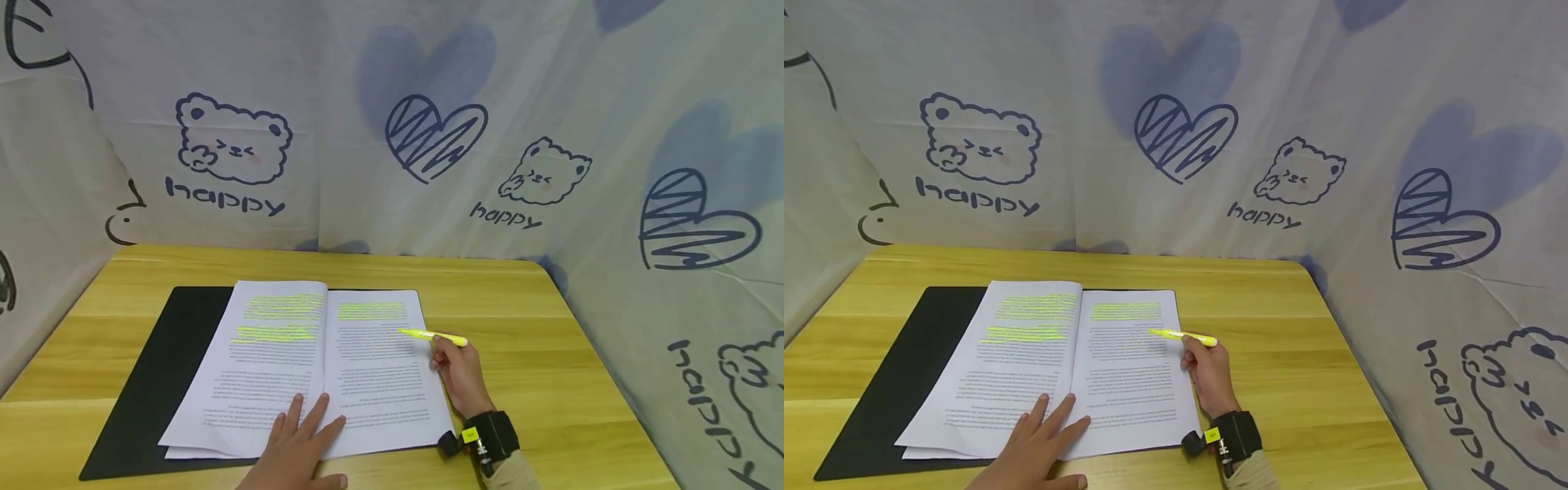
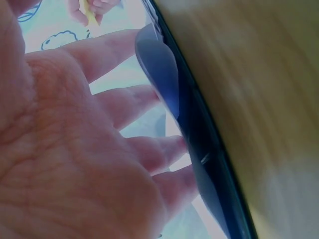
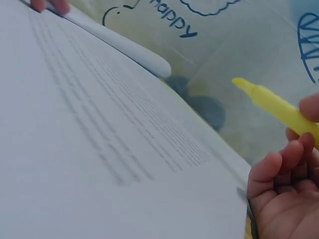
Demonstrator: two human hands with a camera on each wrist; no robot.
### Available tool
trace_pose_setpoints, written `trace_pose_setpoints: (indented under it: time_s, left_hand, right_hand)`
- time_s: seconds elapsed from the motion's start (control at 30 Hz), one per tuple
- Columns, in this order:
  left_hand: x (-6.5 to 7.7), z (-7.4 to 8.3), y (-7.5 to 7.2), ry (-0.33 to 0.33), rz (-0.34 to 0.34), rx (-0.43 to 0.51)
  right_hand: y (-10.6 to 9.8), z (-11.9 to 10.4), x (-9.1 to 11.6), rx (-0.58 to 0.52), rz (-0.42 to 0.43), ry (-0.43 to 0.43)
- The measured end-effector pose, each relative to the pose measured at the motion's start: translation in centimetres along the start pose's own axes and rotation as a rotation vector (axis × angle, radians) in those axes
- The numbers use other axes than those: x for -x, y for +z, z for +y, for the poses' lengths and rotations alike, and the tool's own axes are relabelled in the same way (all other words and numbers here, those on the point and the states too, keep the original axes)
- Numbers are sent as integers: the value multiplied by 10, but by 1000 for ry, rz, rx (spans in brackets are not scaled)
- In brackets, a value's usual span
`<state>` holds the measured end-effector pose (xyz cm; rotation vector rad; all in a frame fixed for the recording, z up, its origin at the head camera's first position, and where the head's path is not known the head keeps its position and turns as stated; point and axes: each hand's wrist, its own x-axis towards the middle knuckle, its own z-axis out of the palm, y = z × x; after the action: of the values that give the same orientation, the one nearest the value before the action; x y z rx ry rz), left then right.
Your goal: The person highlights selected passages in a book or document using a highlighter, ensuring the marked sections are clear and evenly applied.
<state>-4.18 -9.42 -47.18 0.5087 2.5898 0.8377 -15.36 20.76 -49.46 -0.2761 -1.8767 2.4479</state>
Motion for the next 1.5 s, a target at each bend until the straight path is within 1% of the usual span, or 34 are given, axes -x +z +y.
trace_pose_setpoints:
  time_s: [0.13,0.23,0.33,0.47,0.6,0.8,0.97,1.1,1.2,1.33,1.5]
  left_hand:
    - [-1,1,1,-2,-3,-17]
    - [-1,2,1,-3,-4,-31]
    - [-1,1,2,0,0,-36]
    - [0,0,3,10,10,-34]
    - [0,2,1,-1,0,-30]
    - [0,5,-3,-11,-14,-33]
    - [1,6,-4,-14,-16,-28]
    - [1,7,-6,-32,-25,-30]
    - [1,6,-6,-37,-35,-10]
    - [1,4,-4,-24,-39,14]
    - [1,3,-3,-20,-34,8]
  right_hand:
    - [-8,-2,-10,-76,-11,-1]
    - [-11,-4,-15,-96,-29,-1]
    - [-12,-6,-18,-58,-61,-25]
    - [-11,-7,-22,4,-79,-73]
    - [-11,-8,-24,31,-86,-103]
    - [-12,-8,-27,50,-101,-117]
    - [-10,-7,-31,80,-94,-114]
    - [-5,-8,-36,119,-115,-114]
    - [-1,-9,-43,142,-119,-113]
    - [5,-9,-51,148,-120,-92]
    - [17,-8,-59,144,-162,-48]
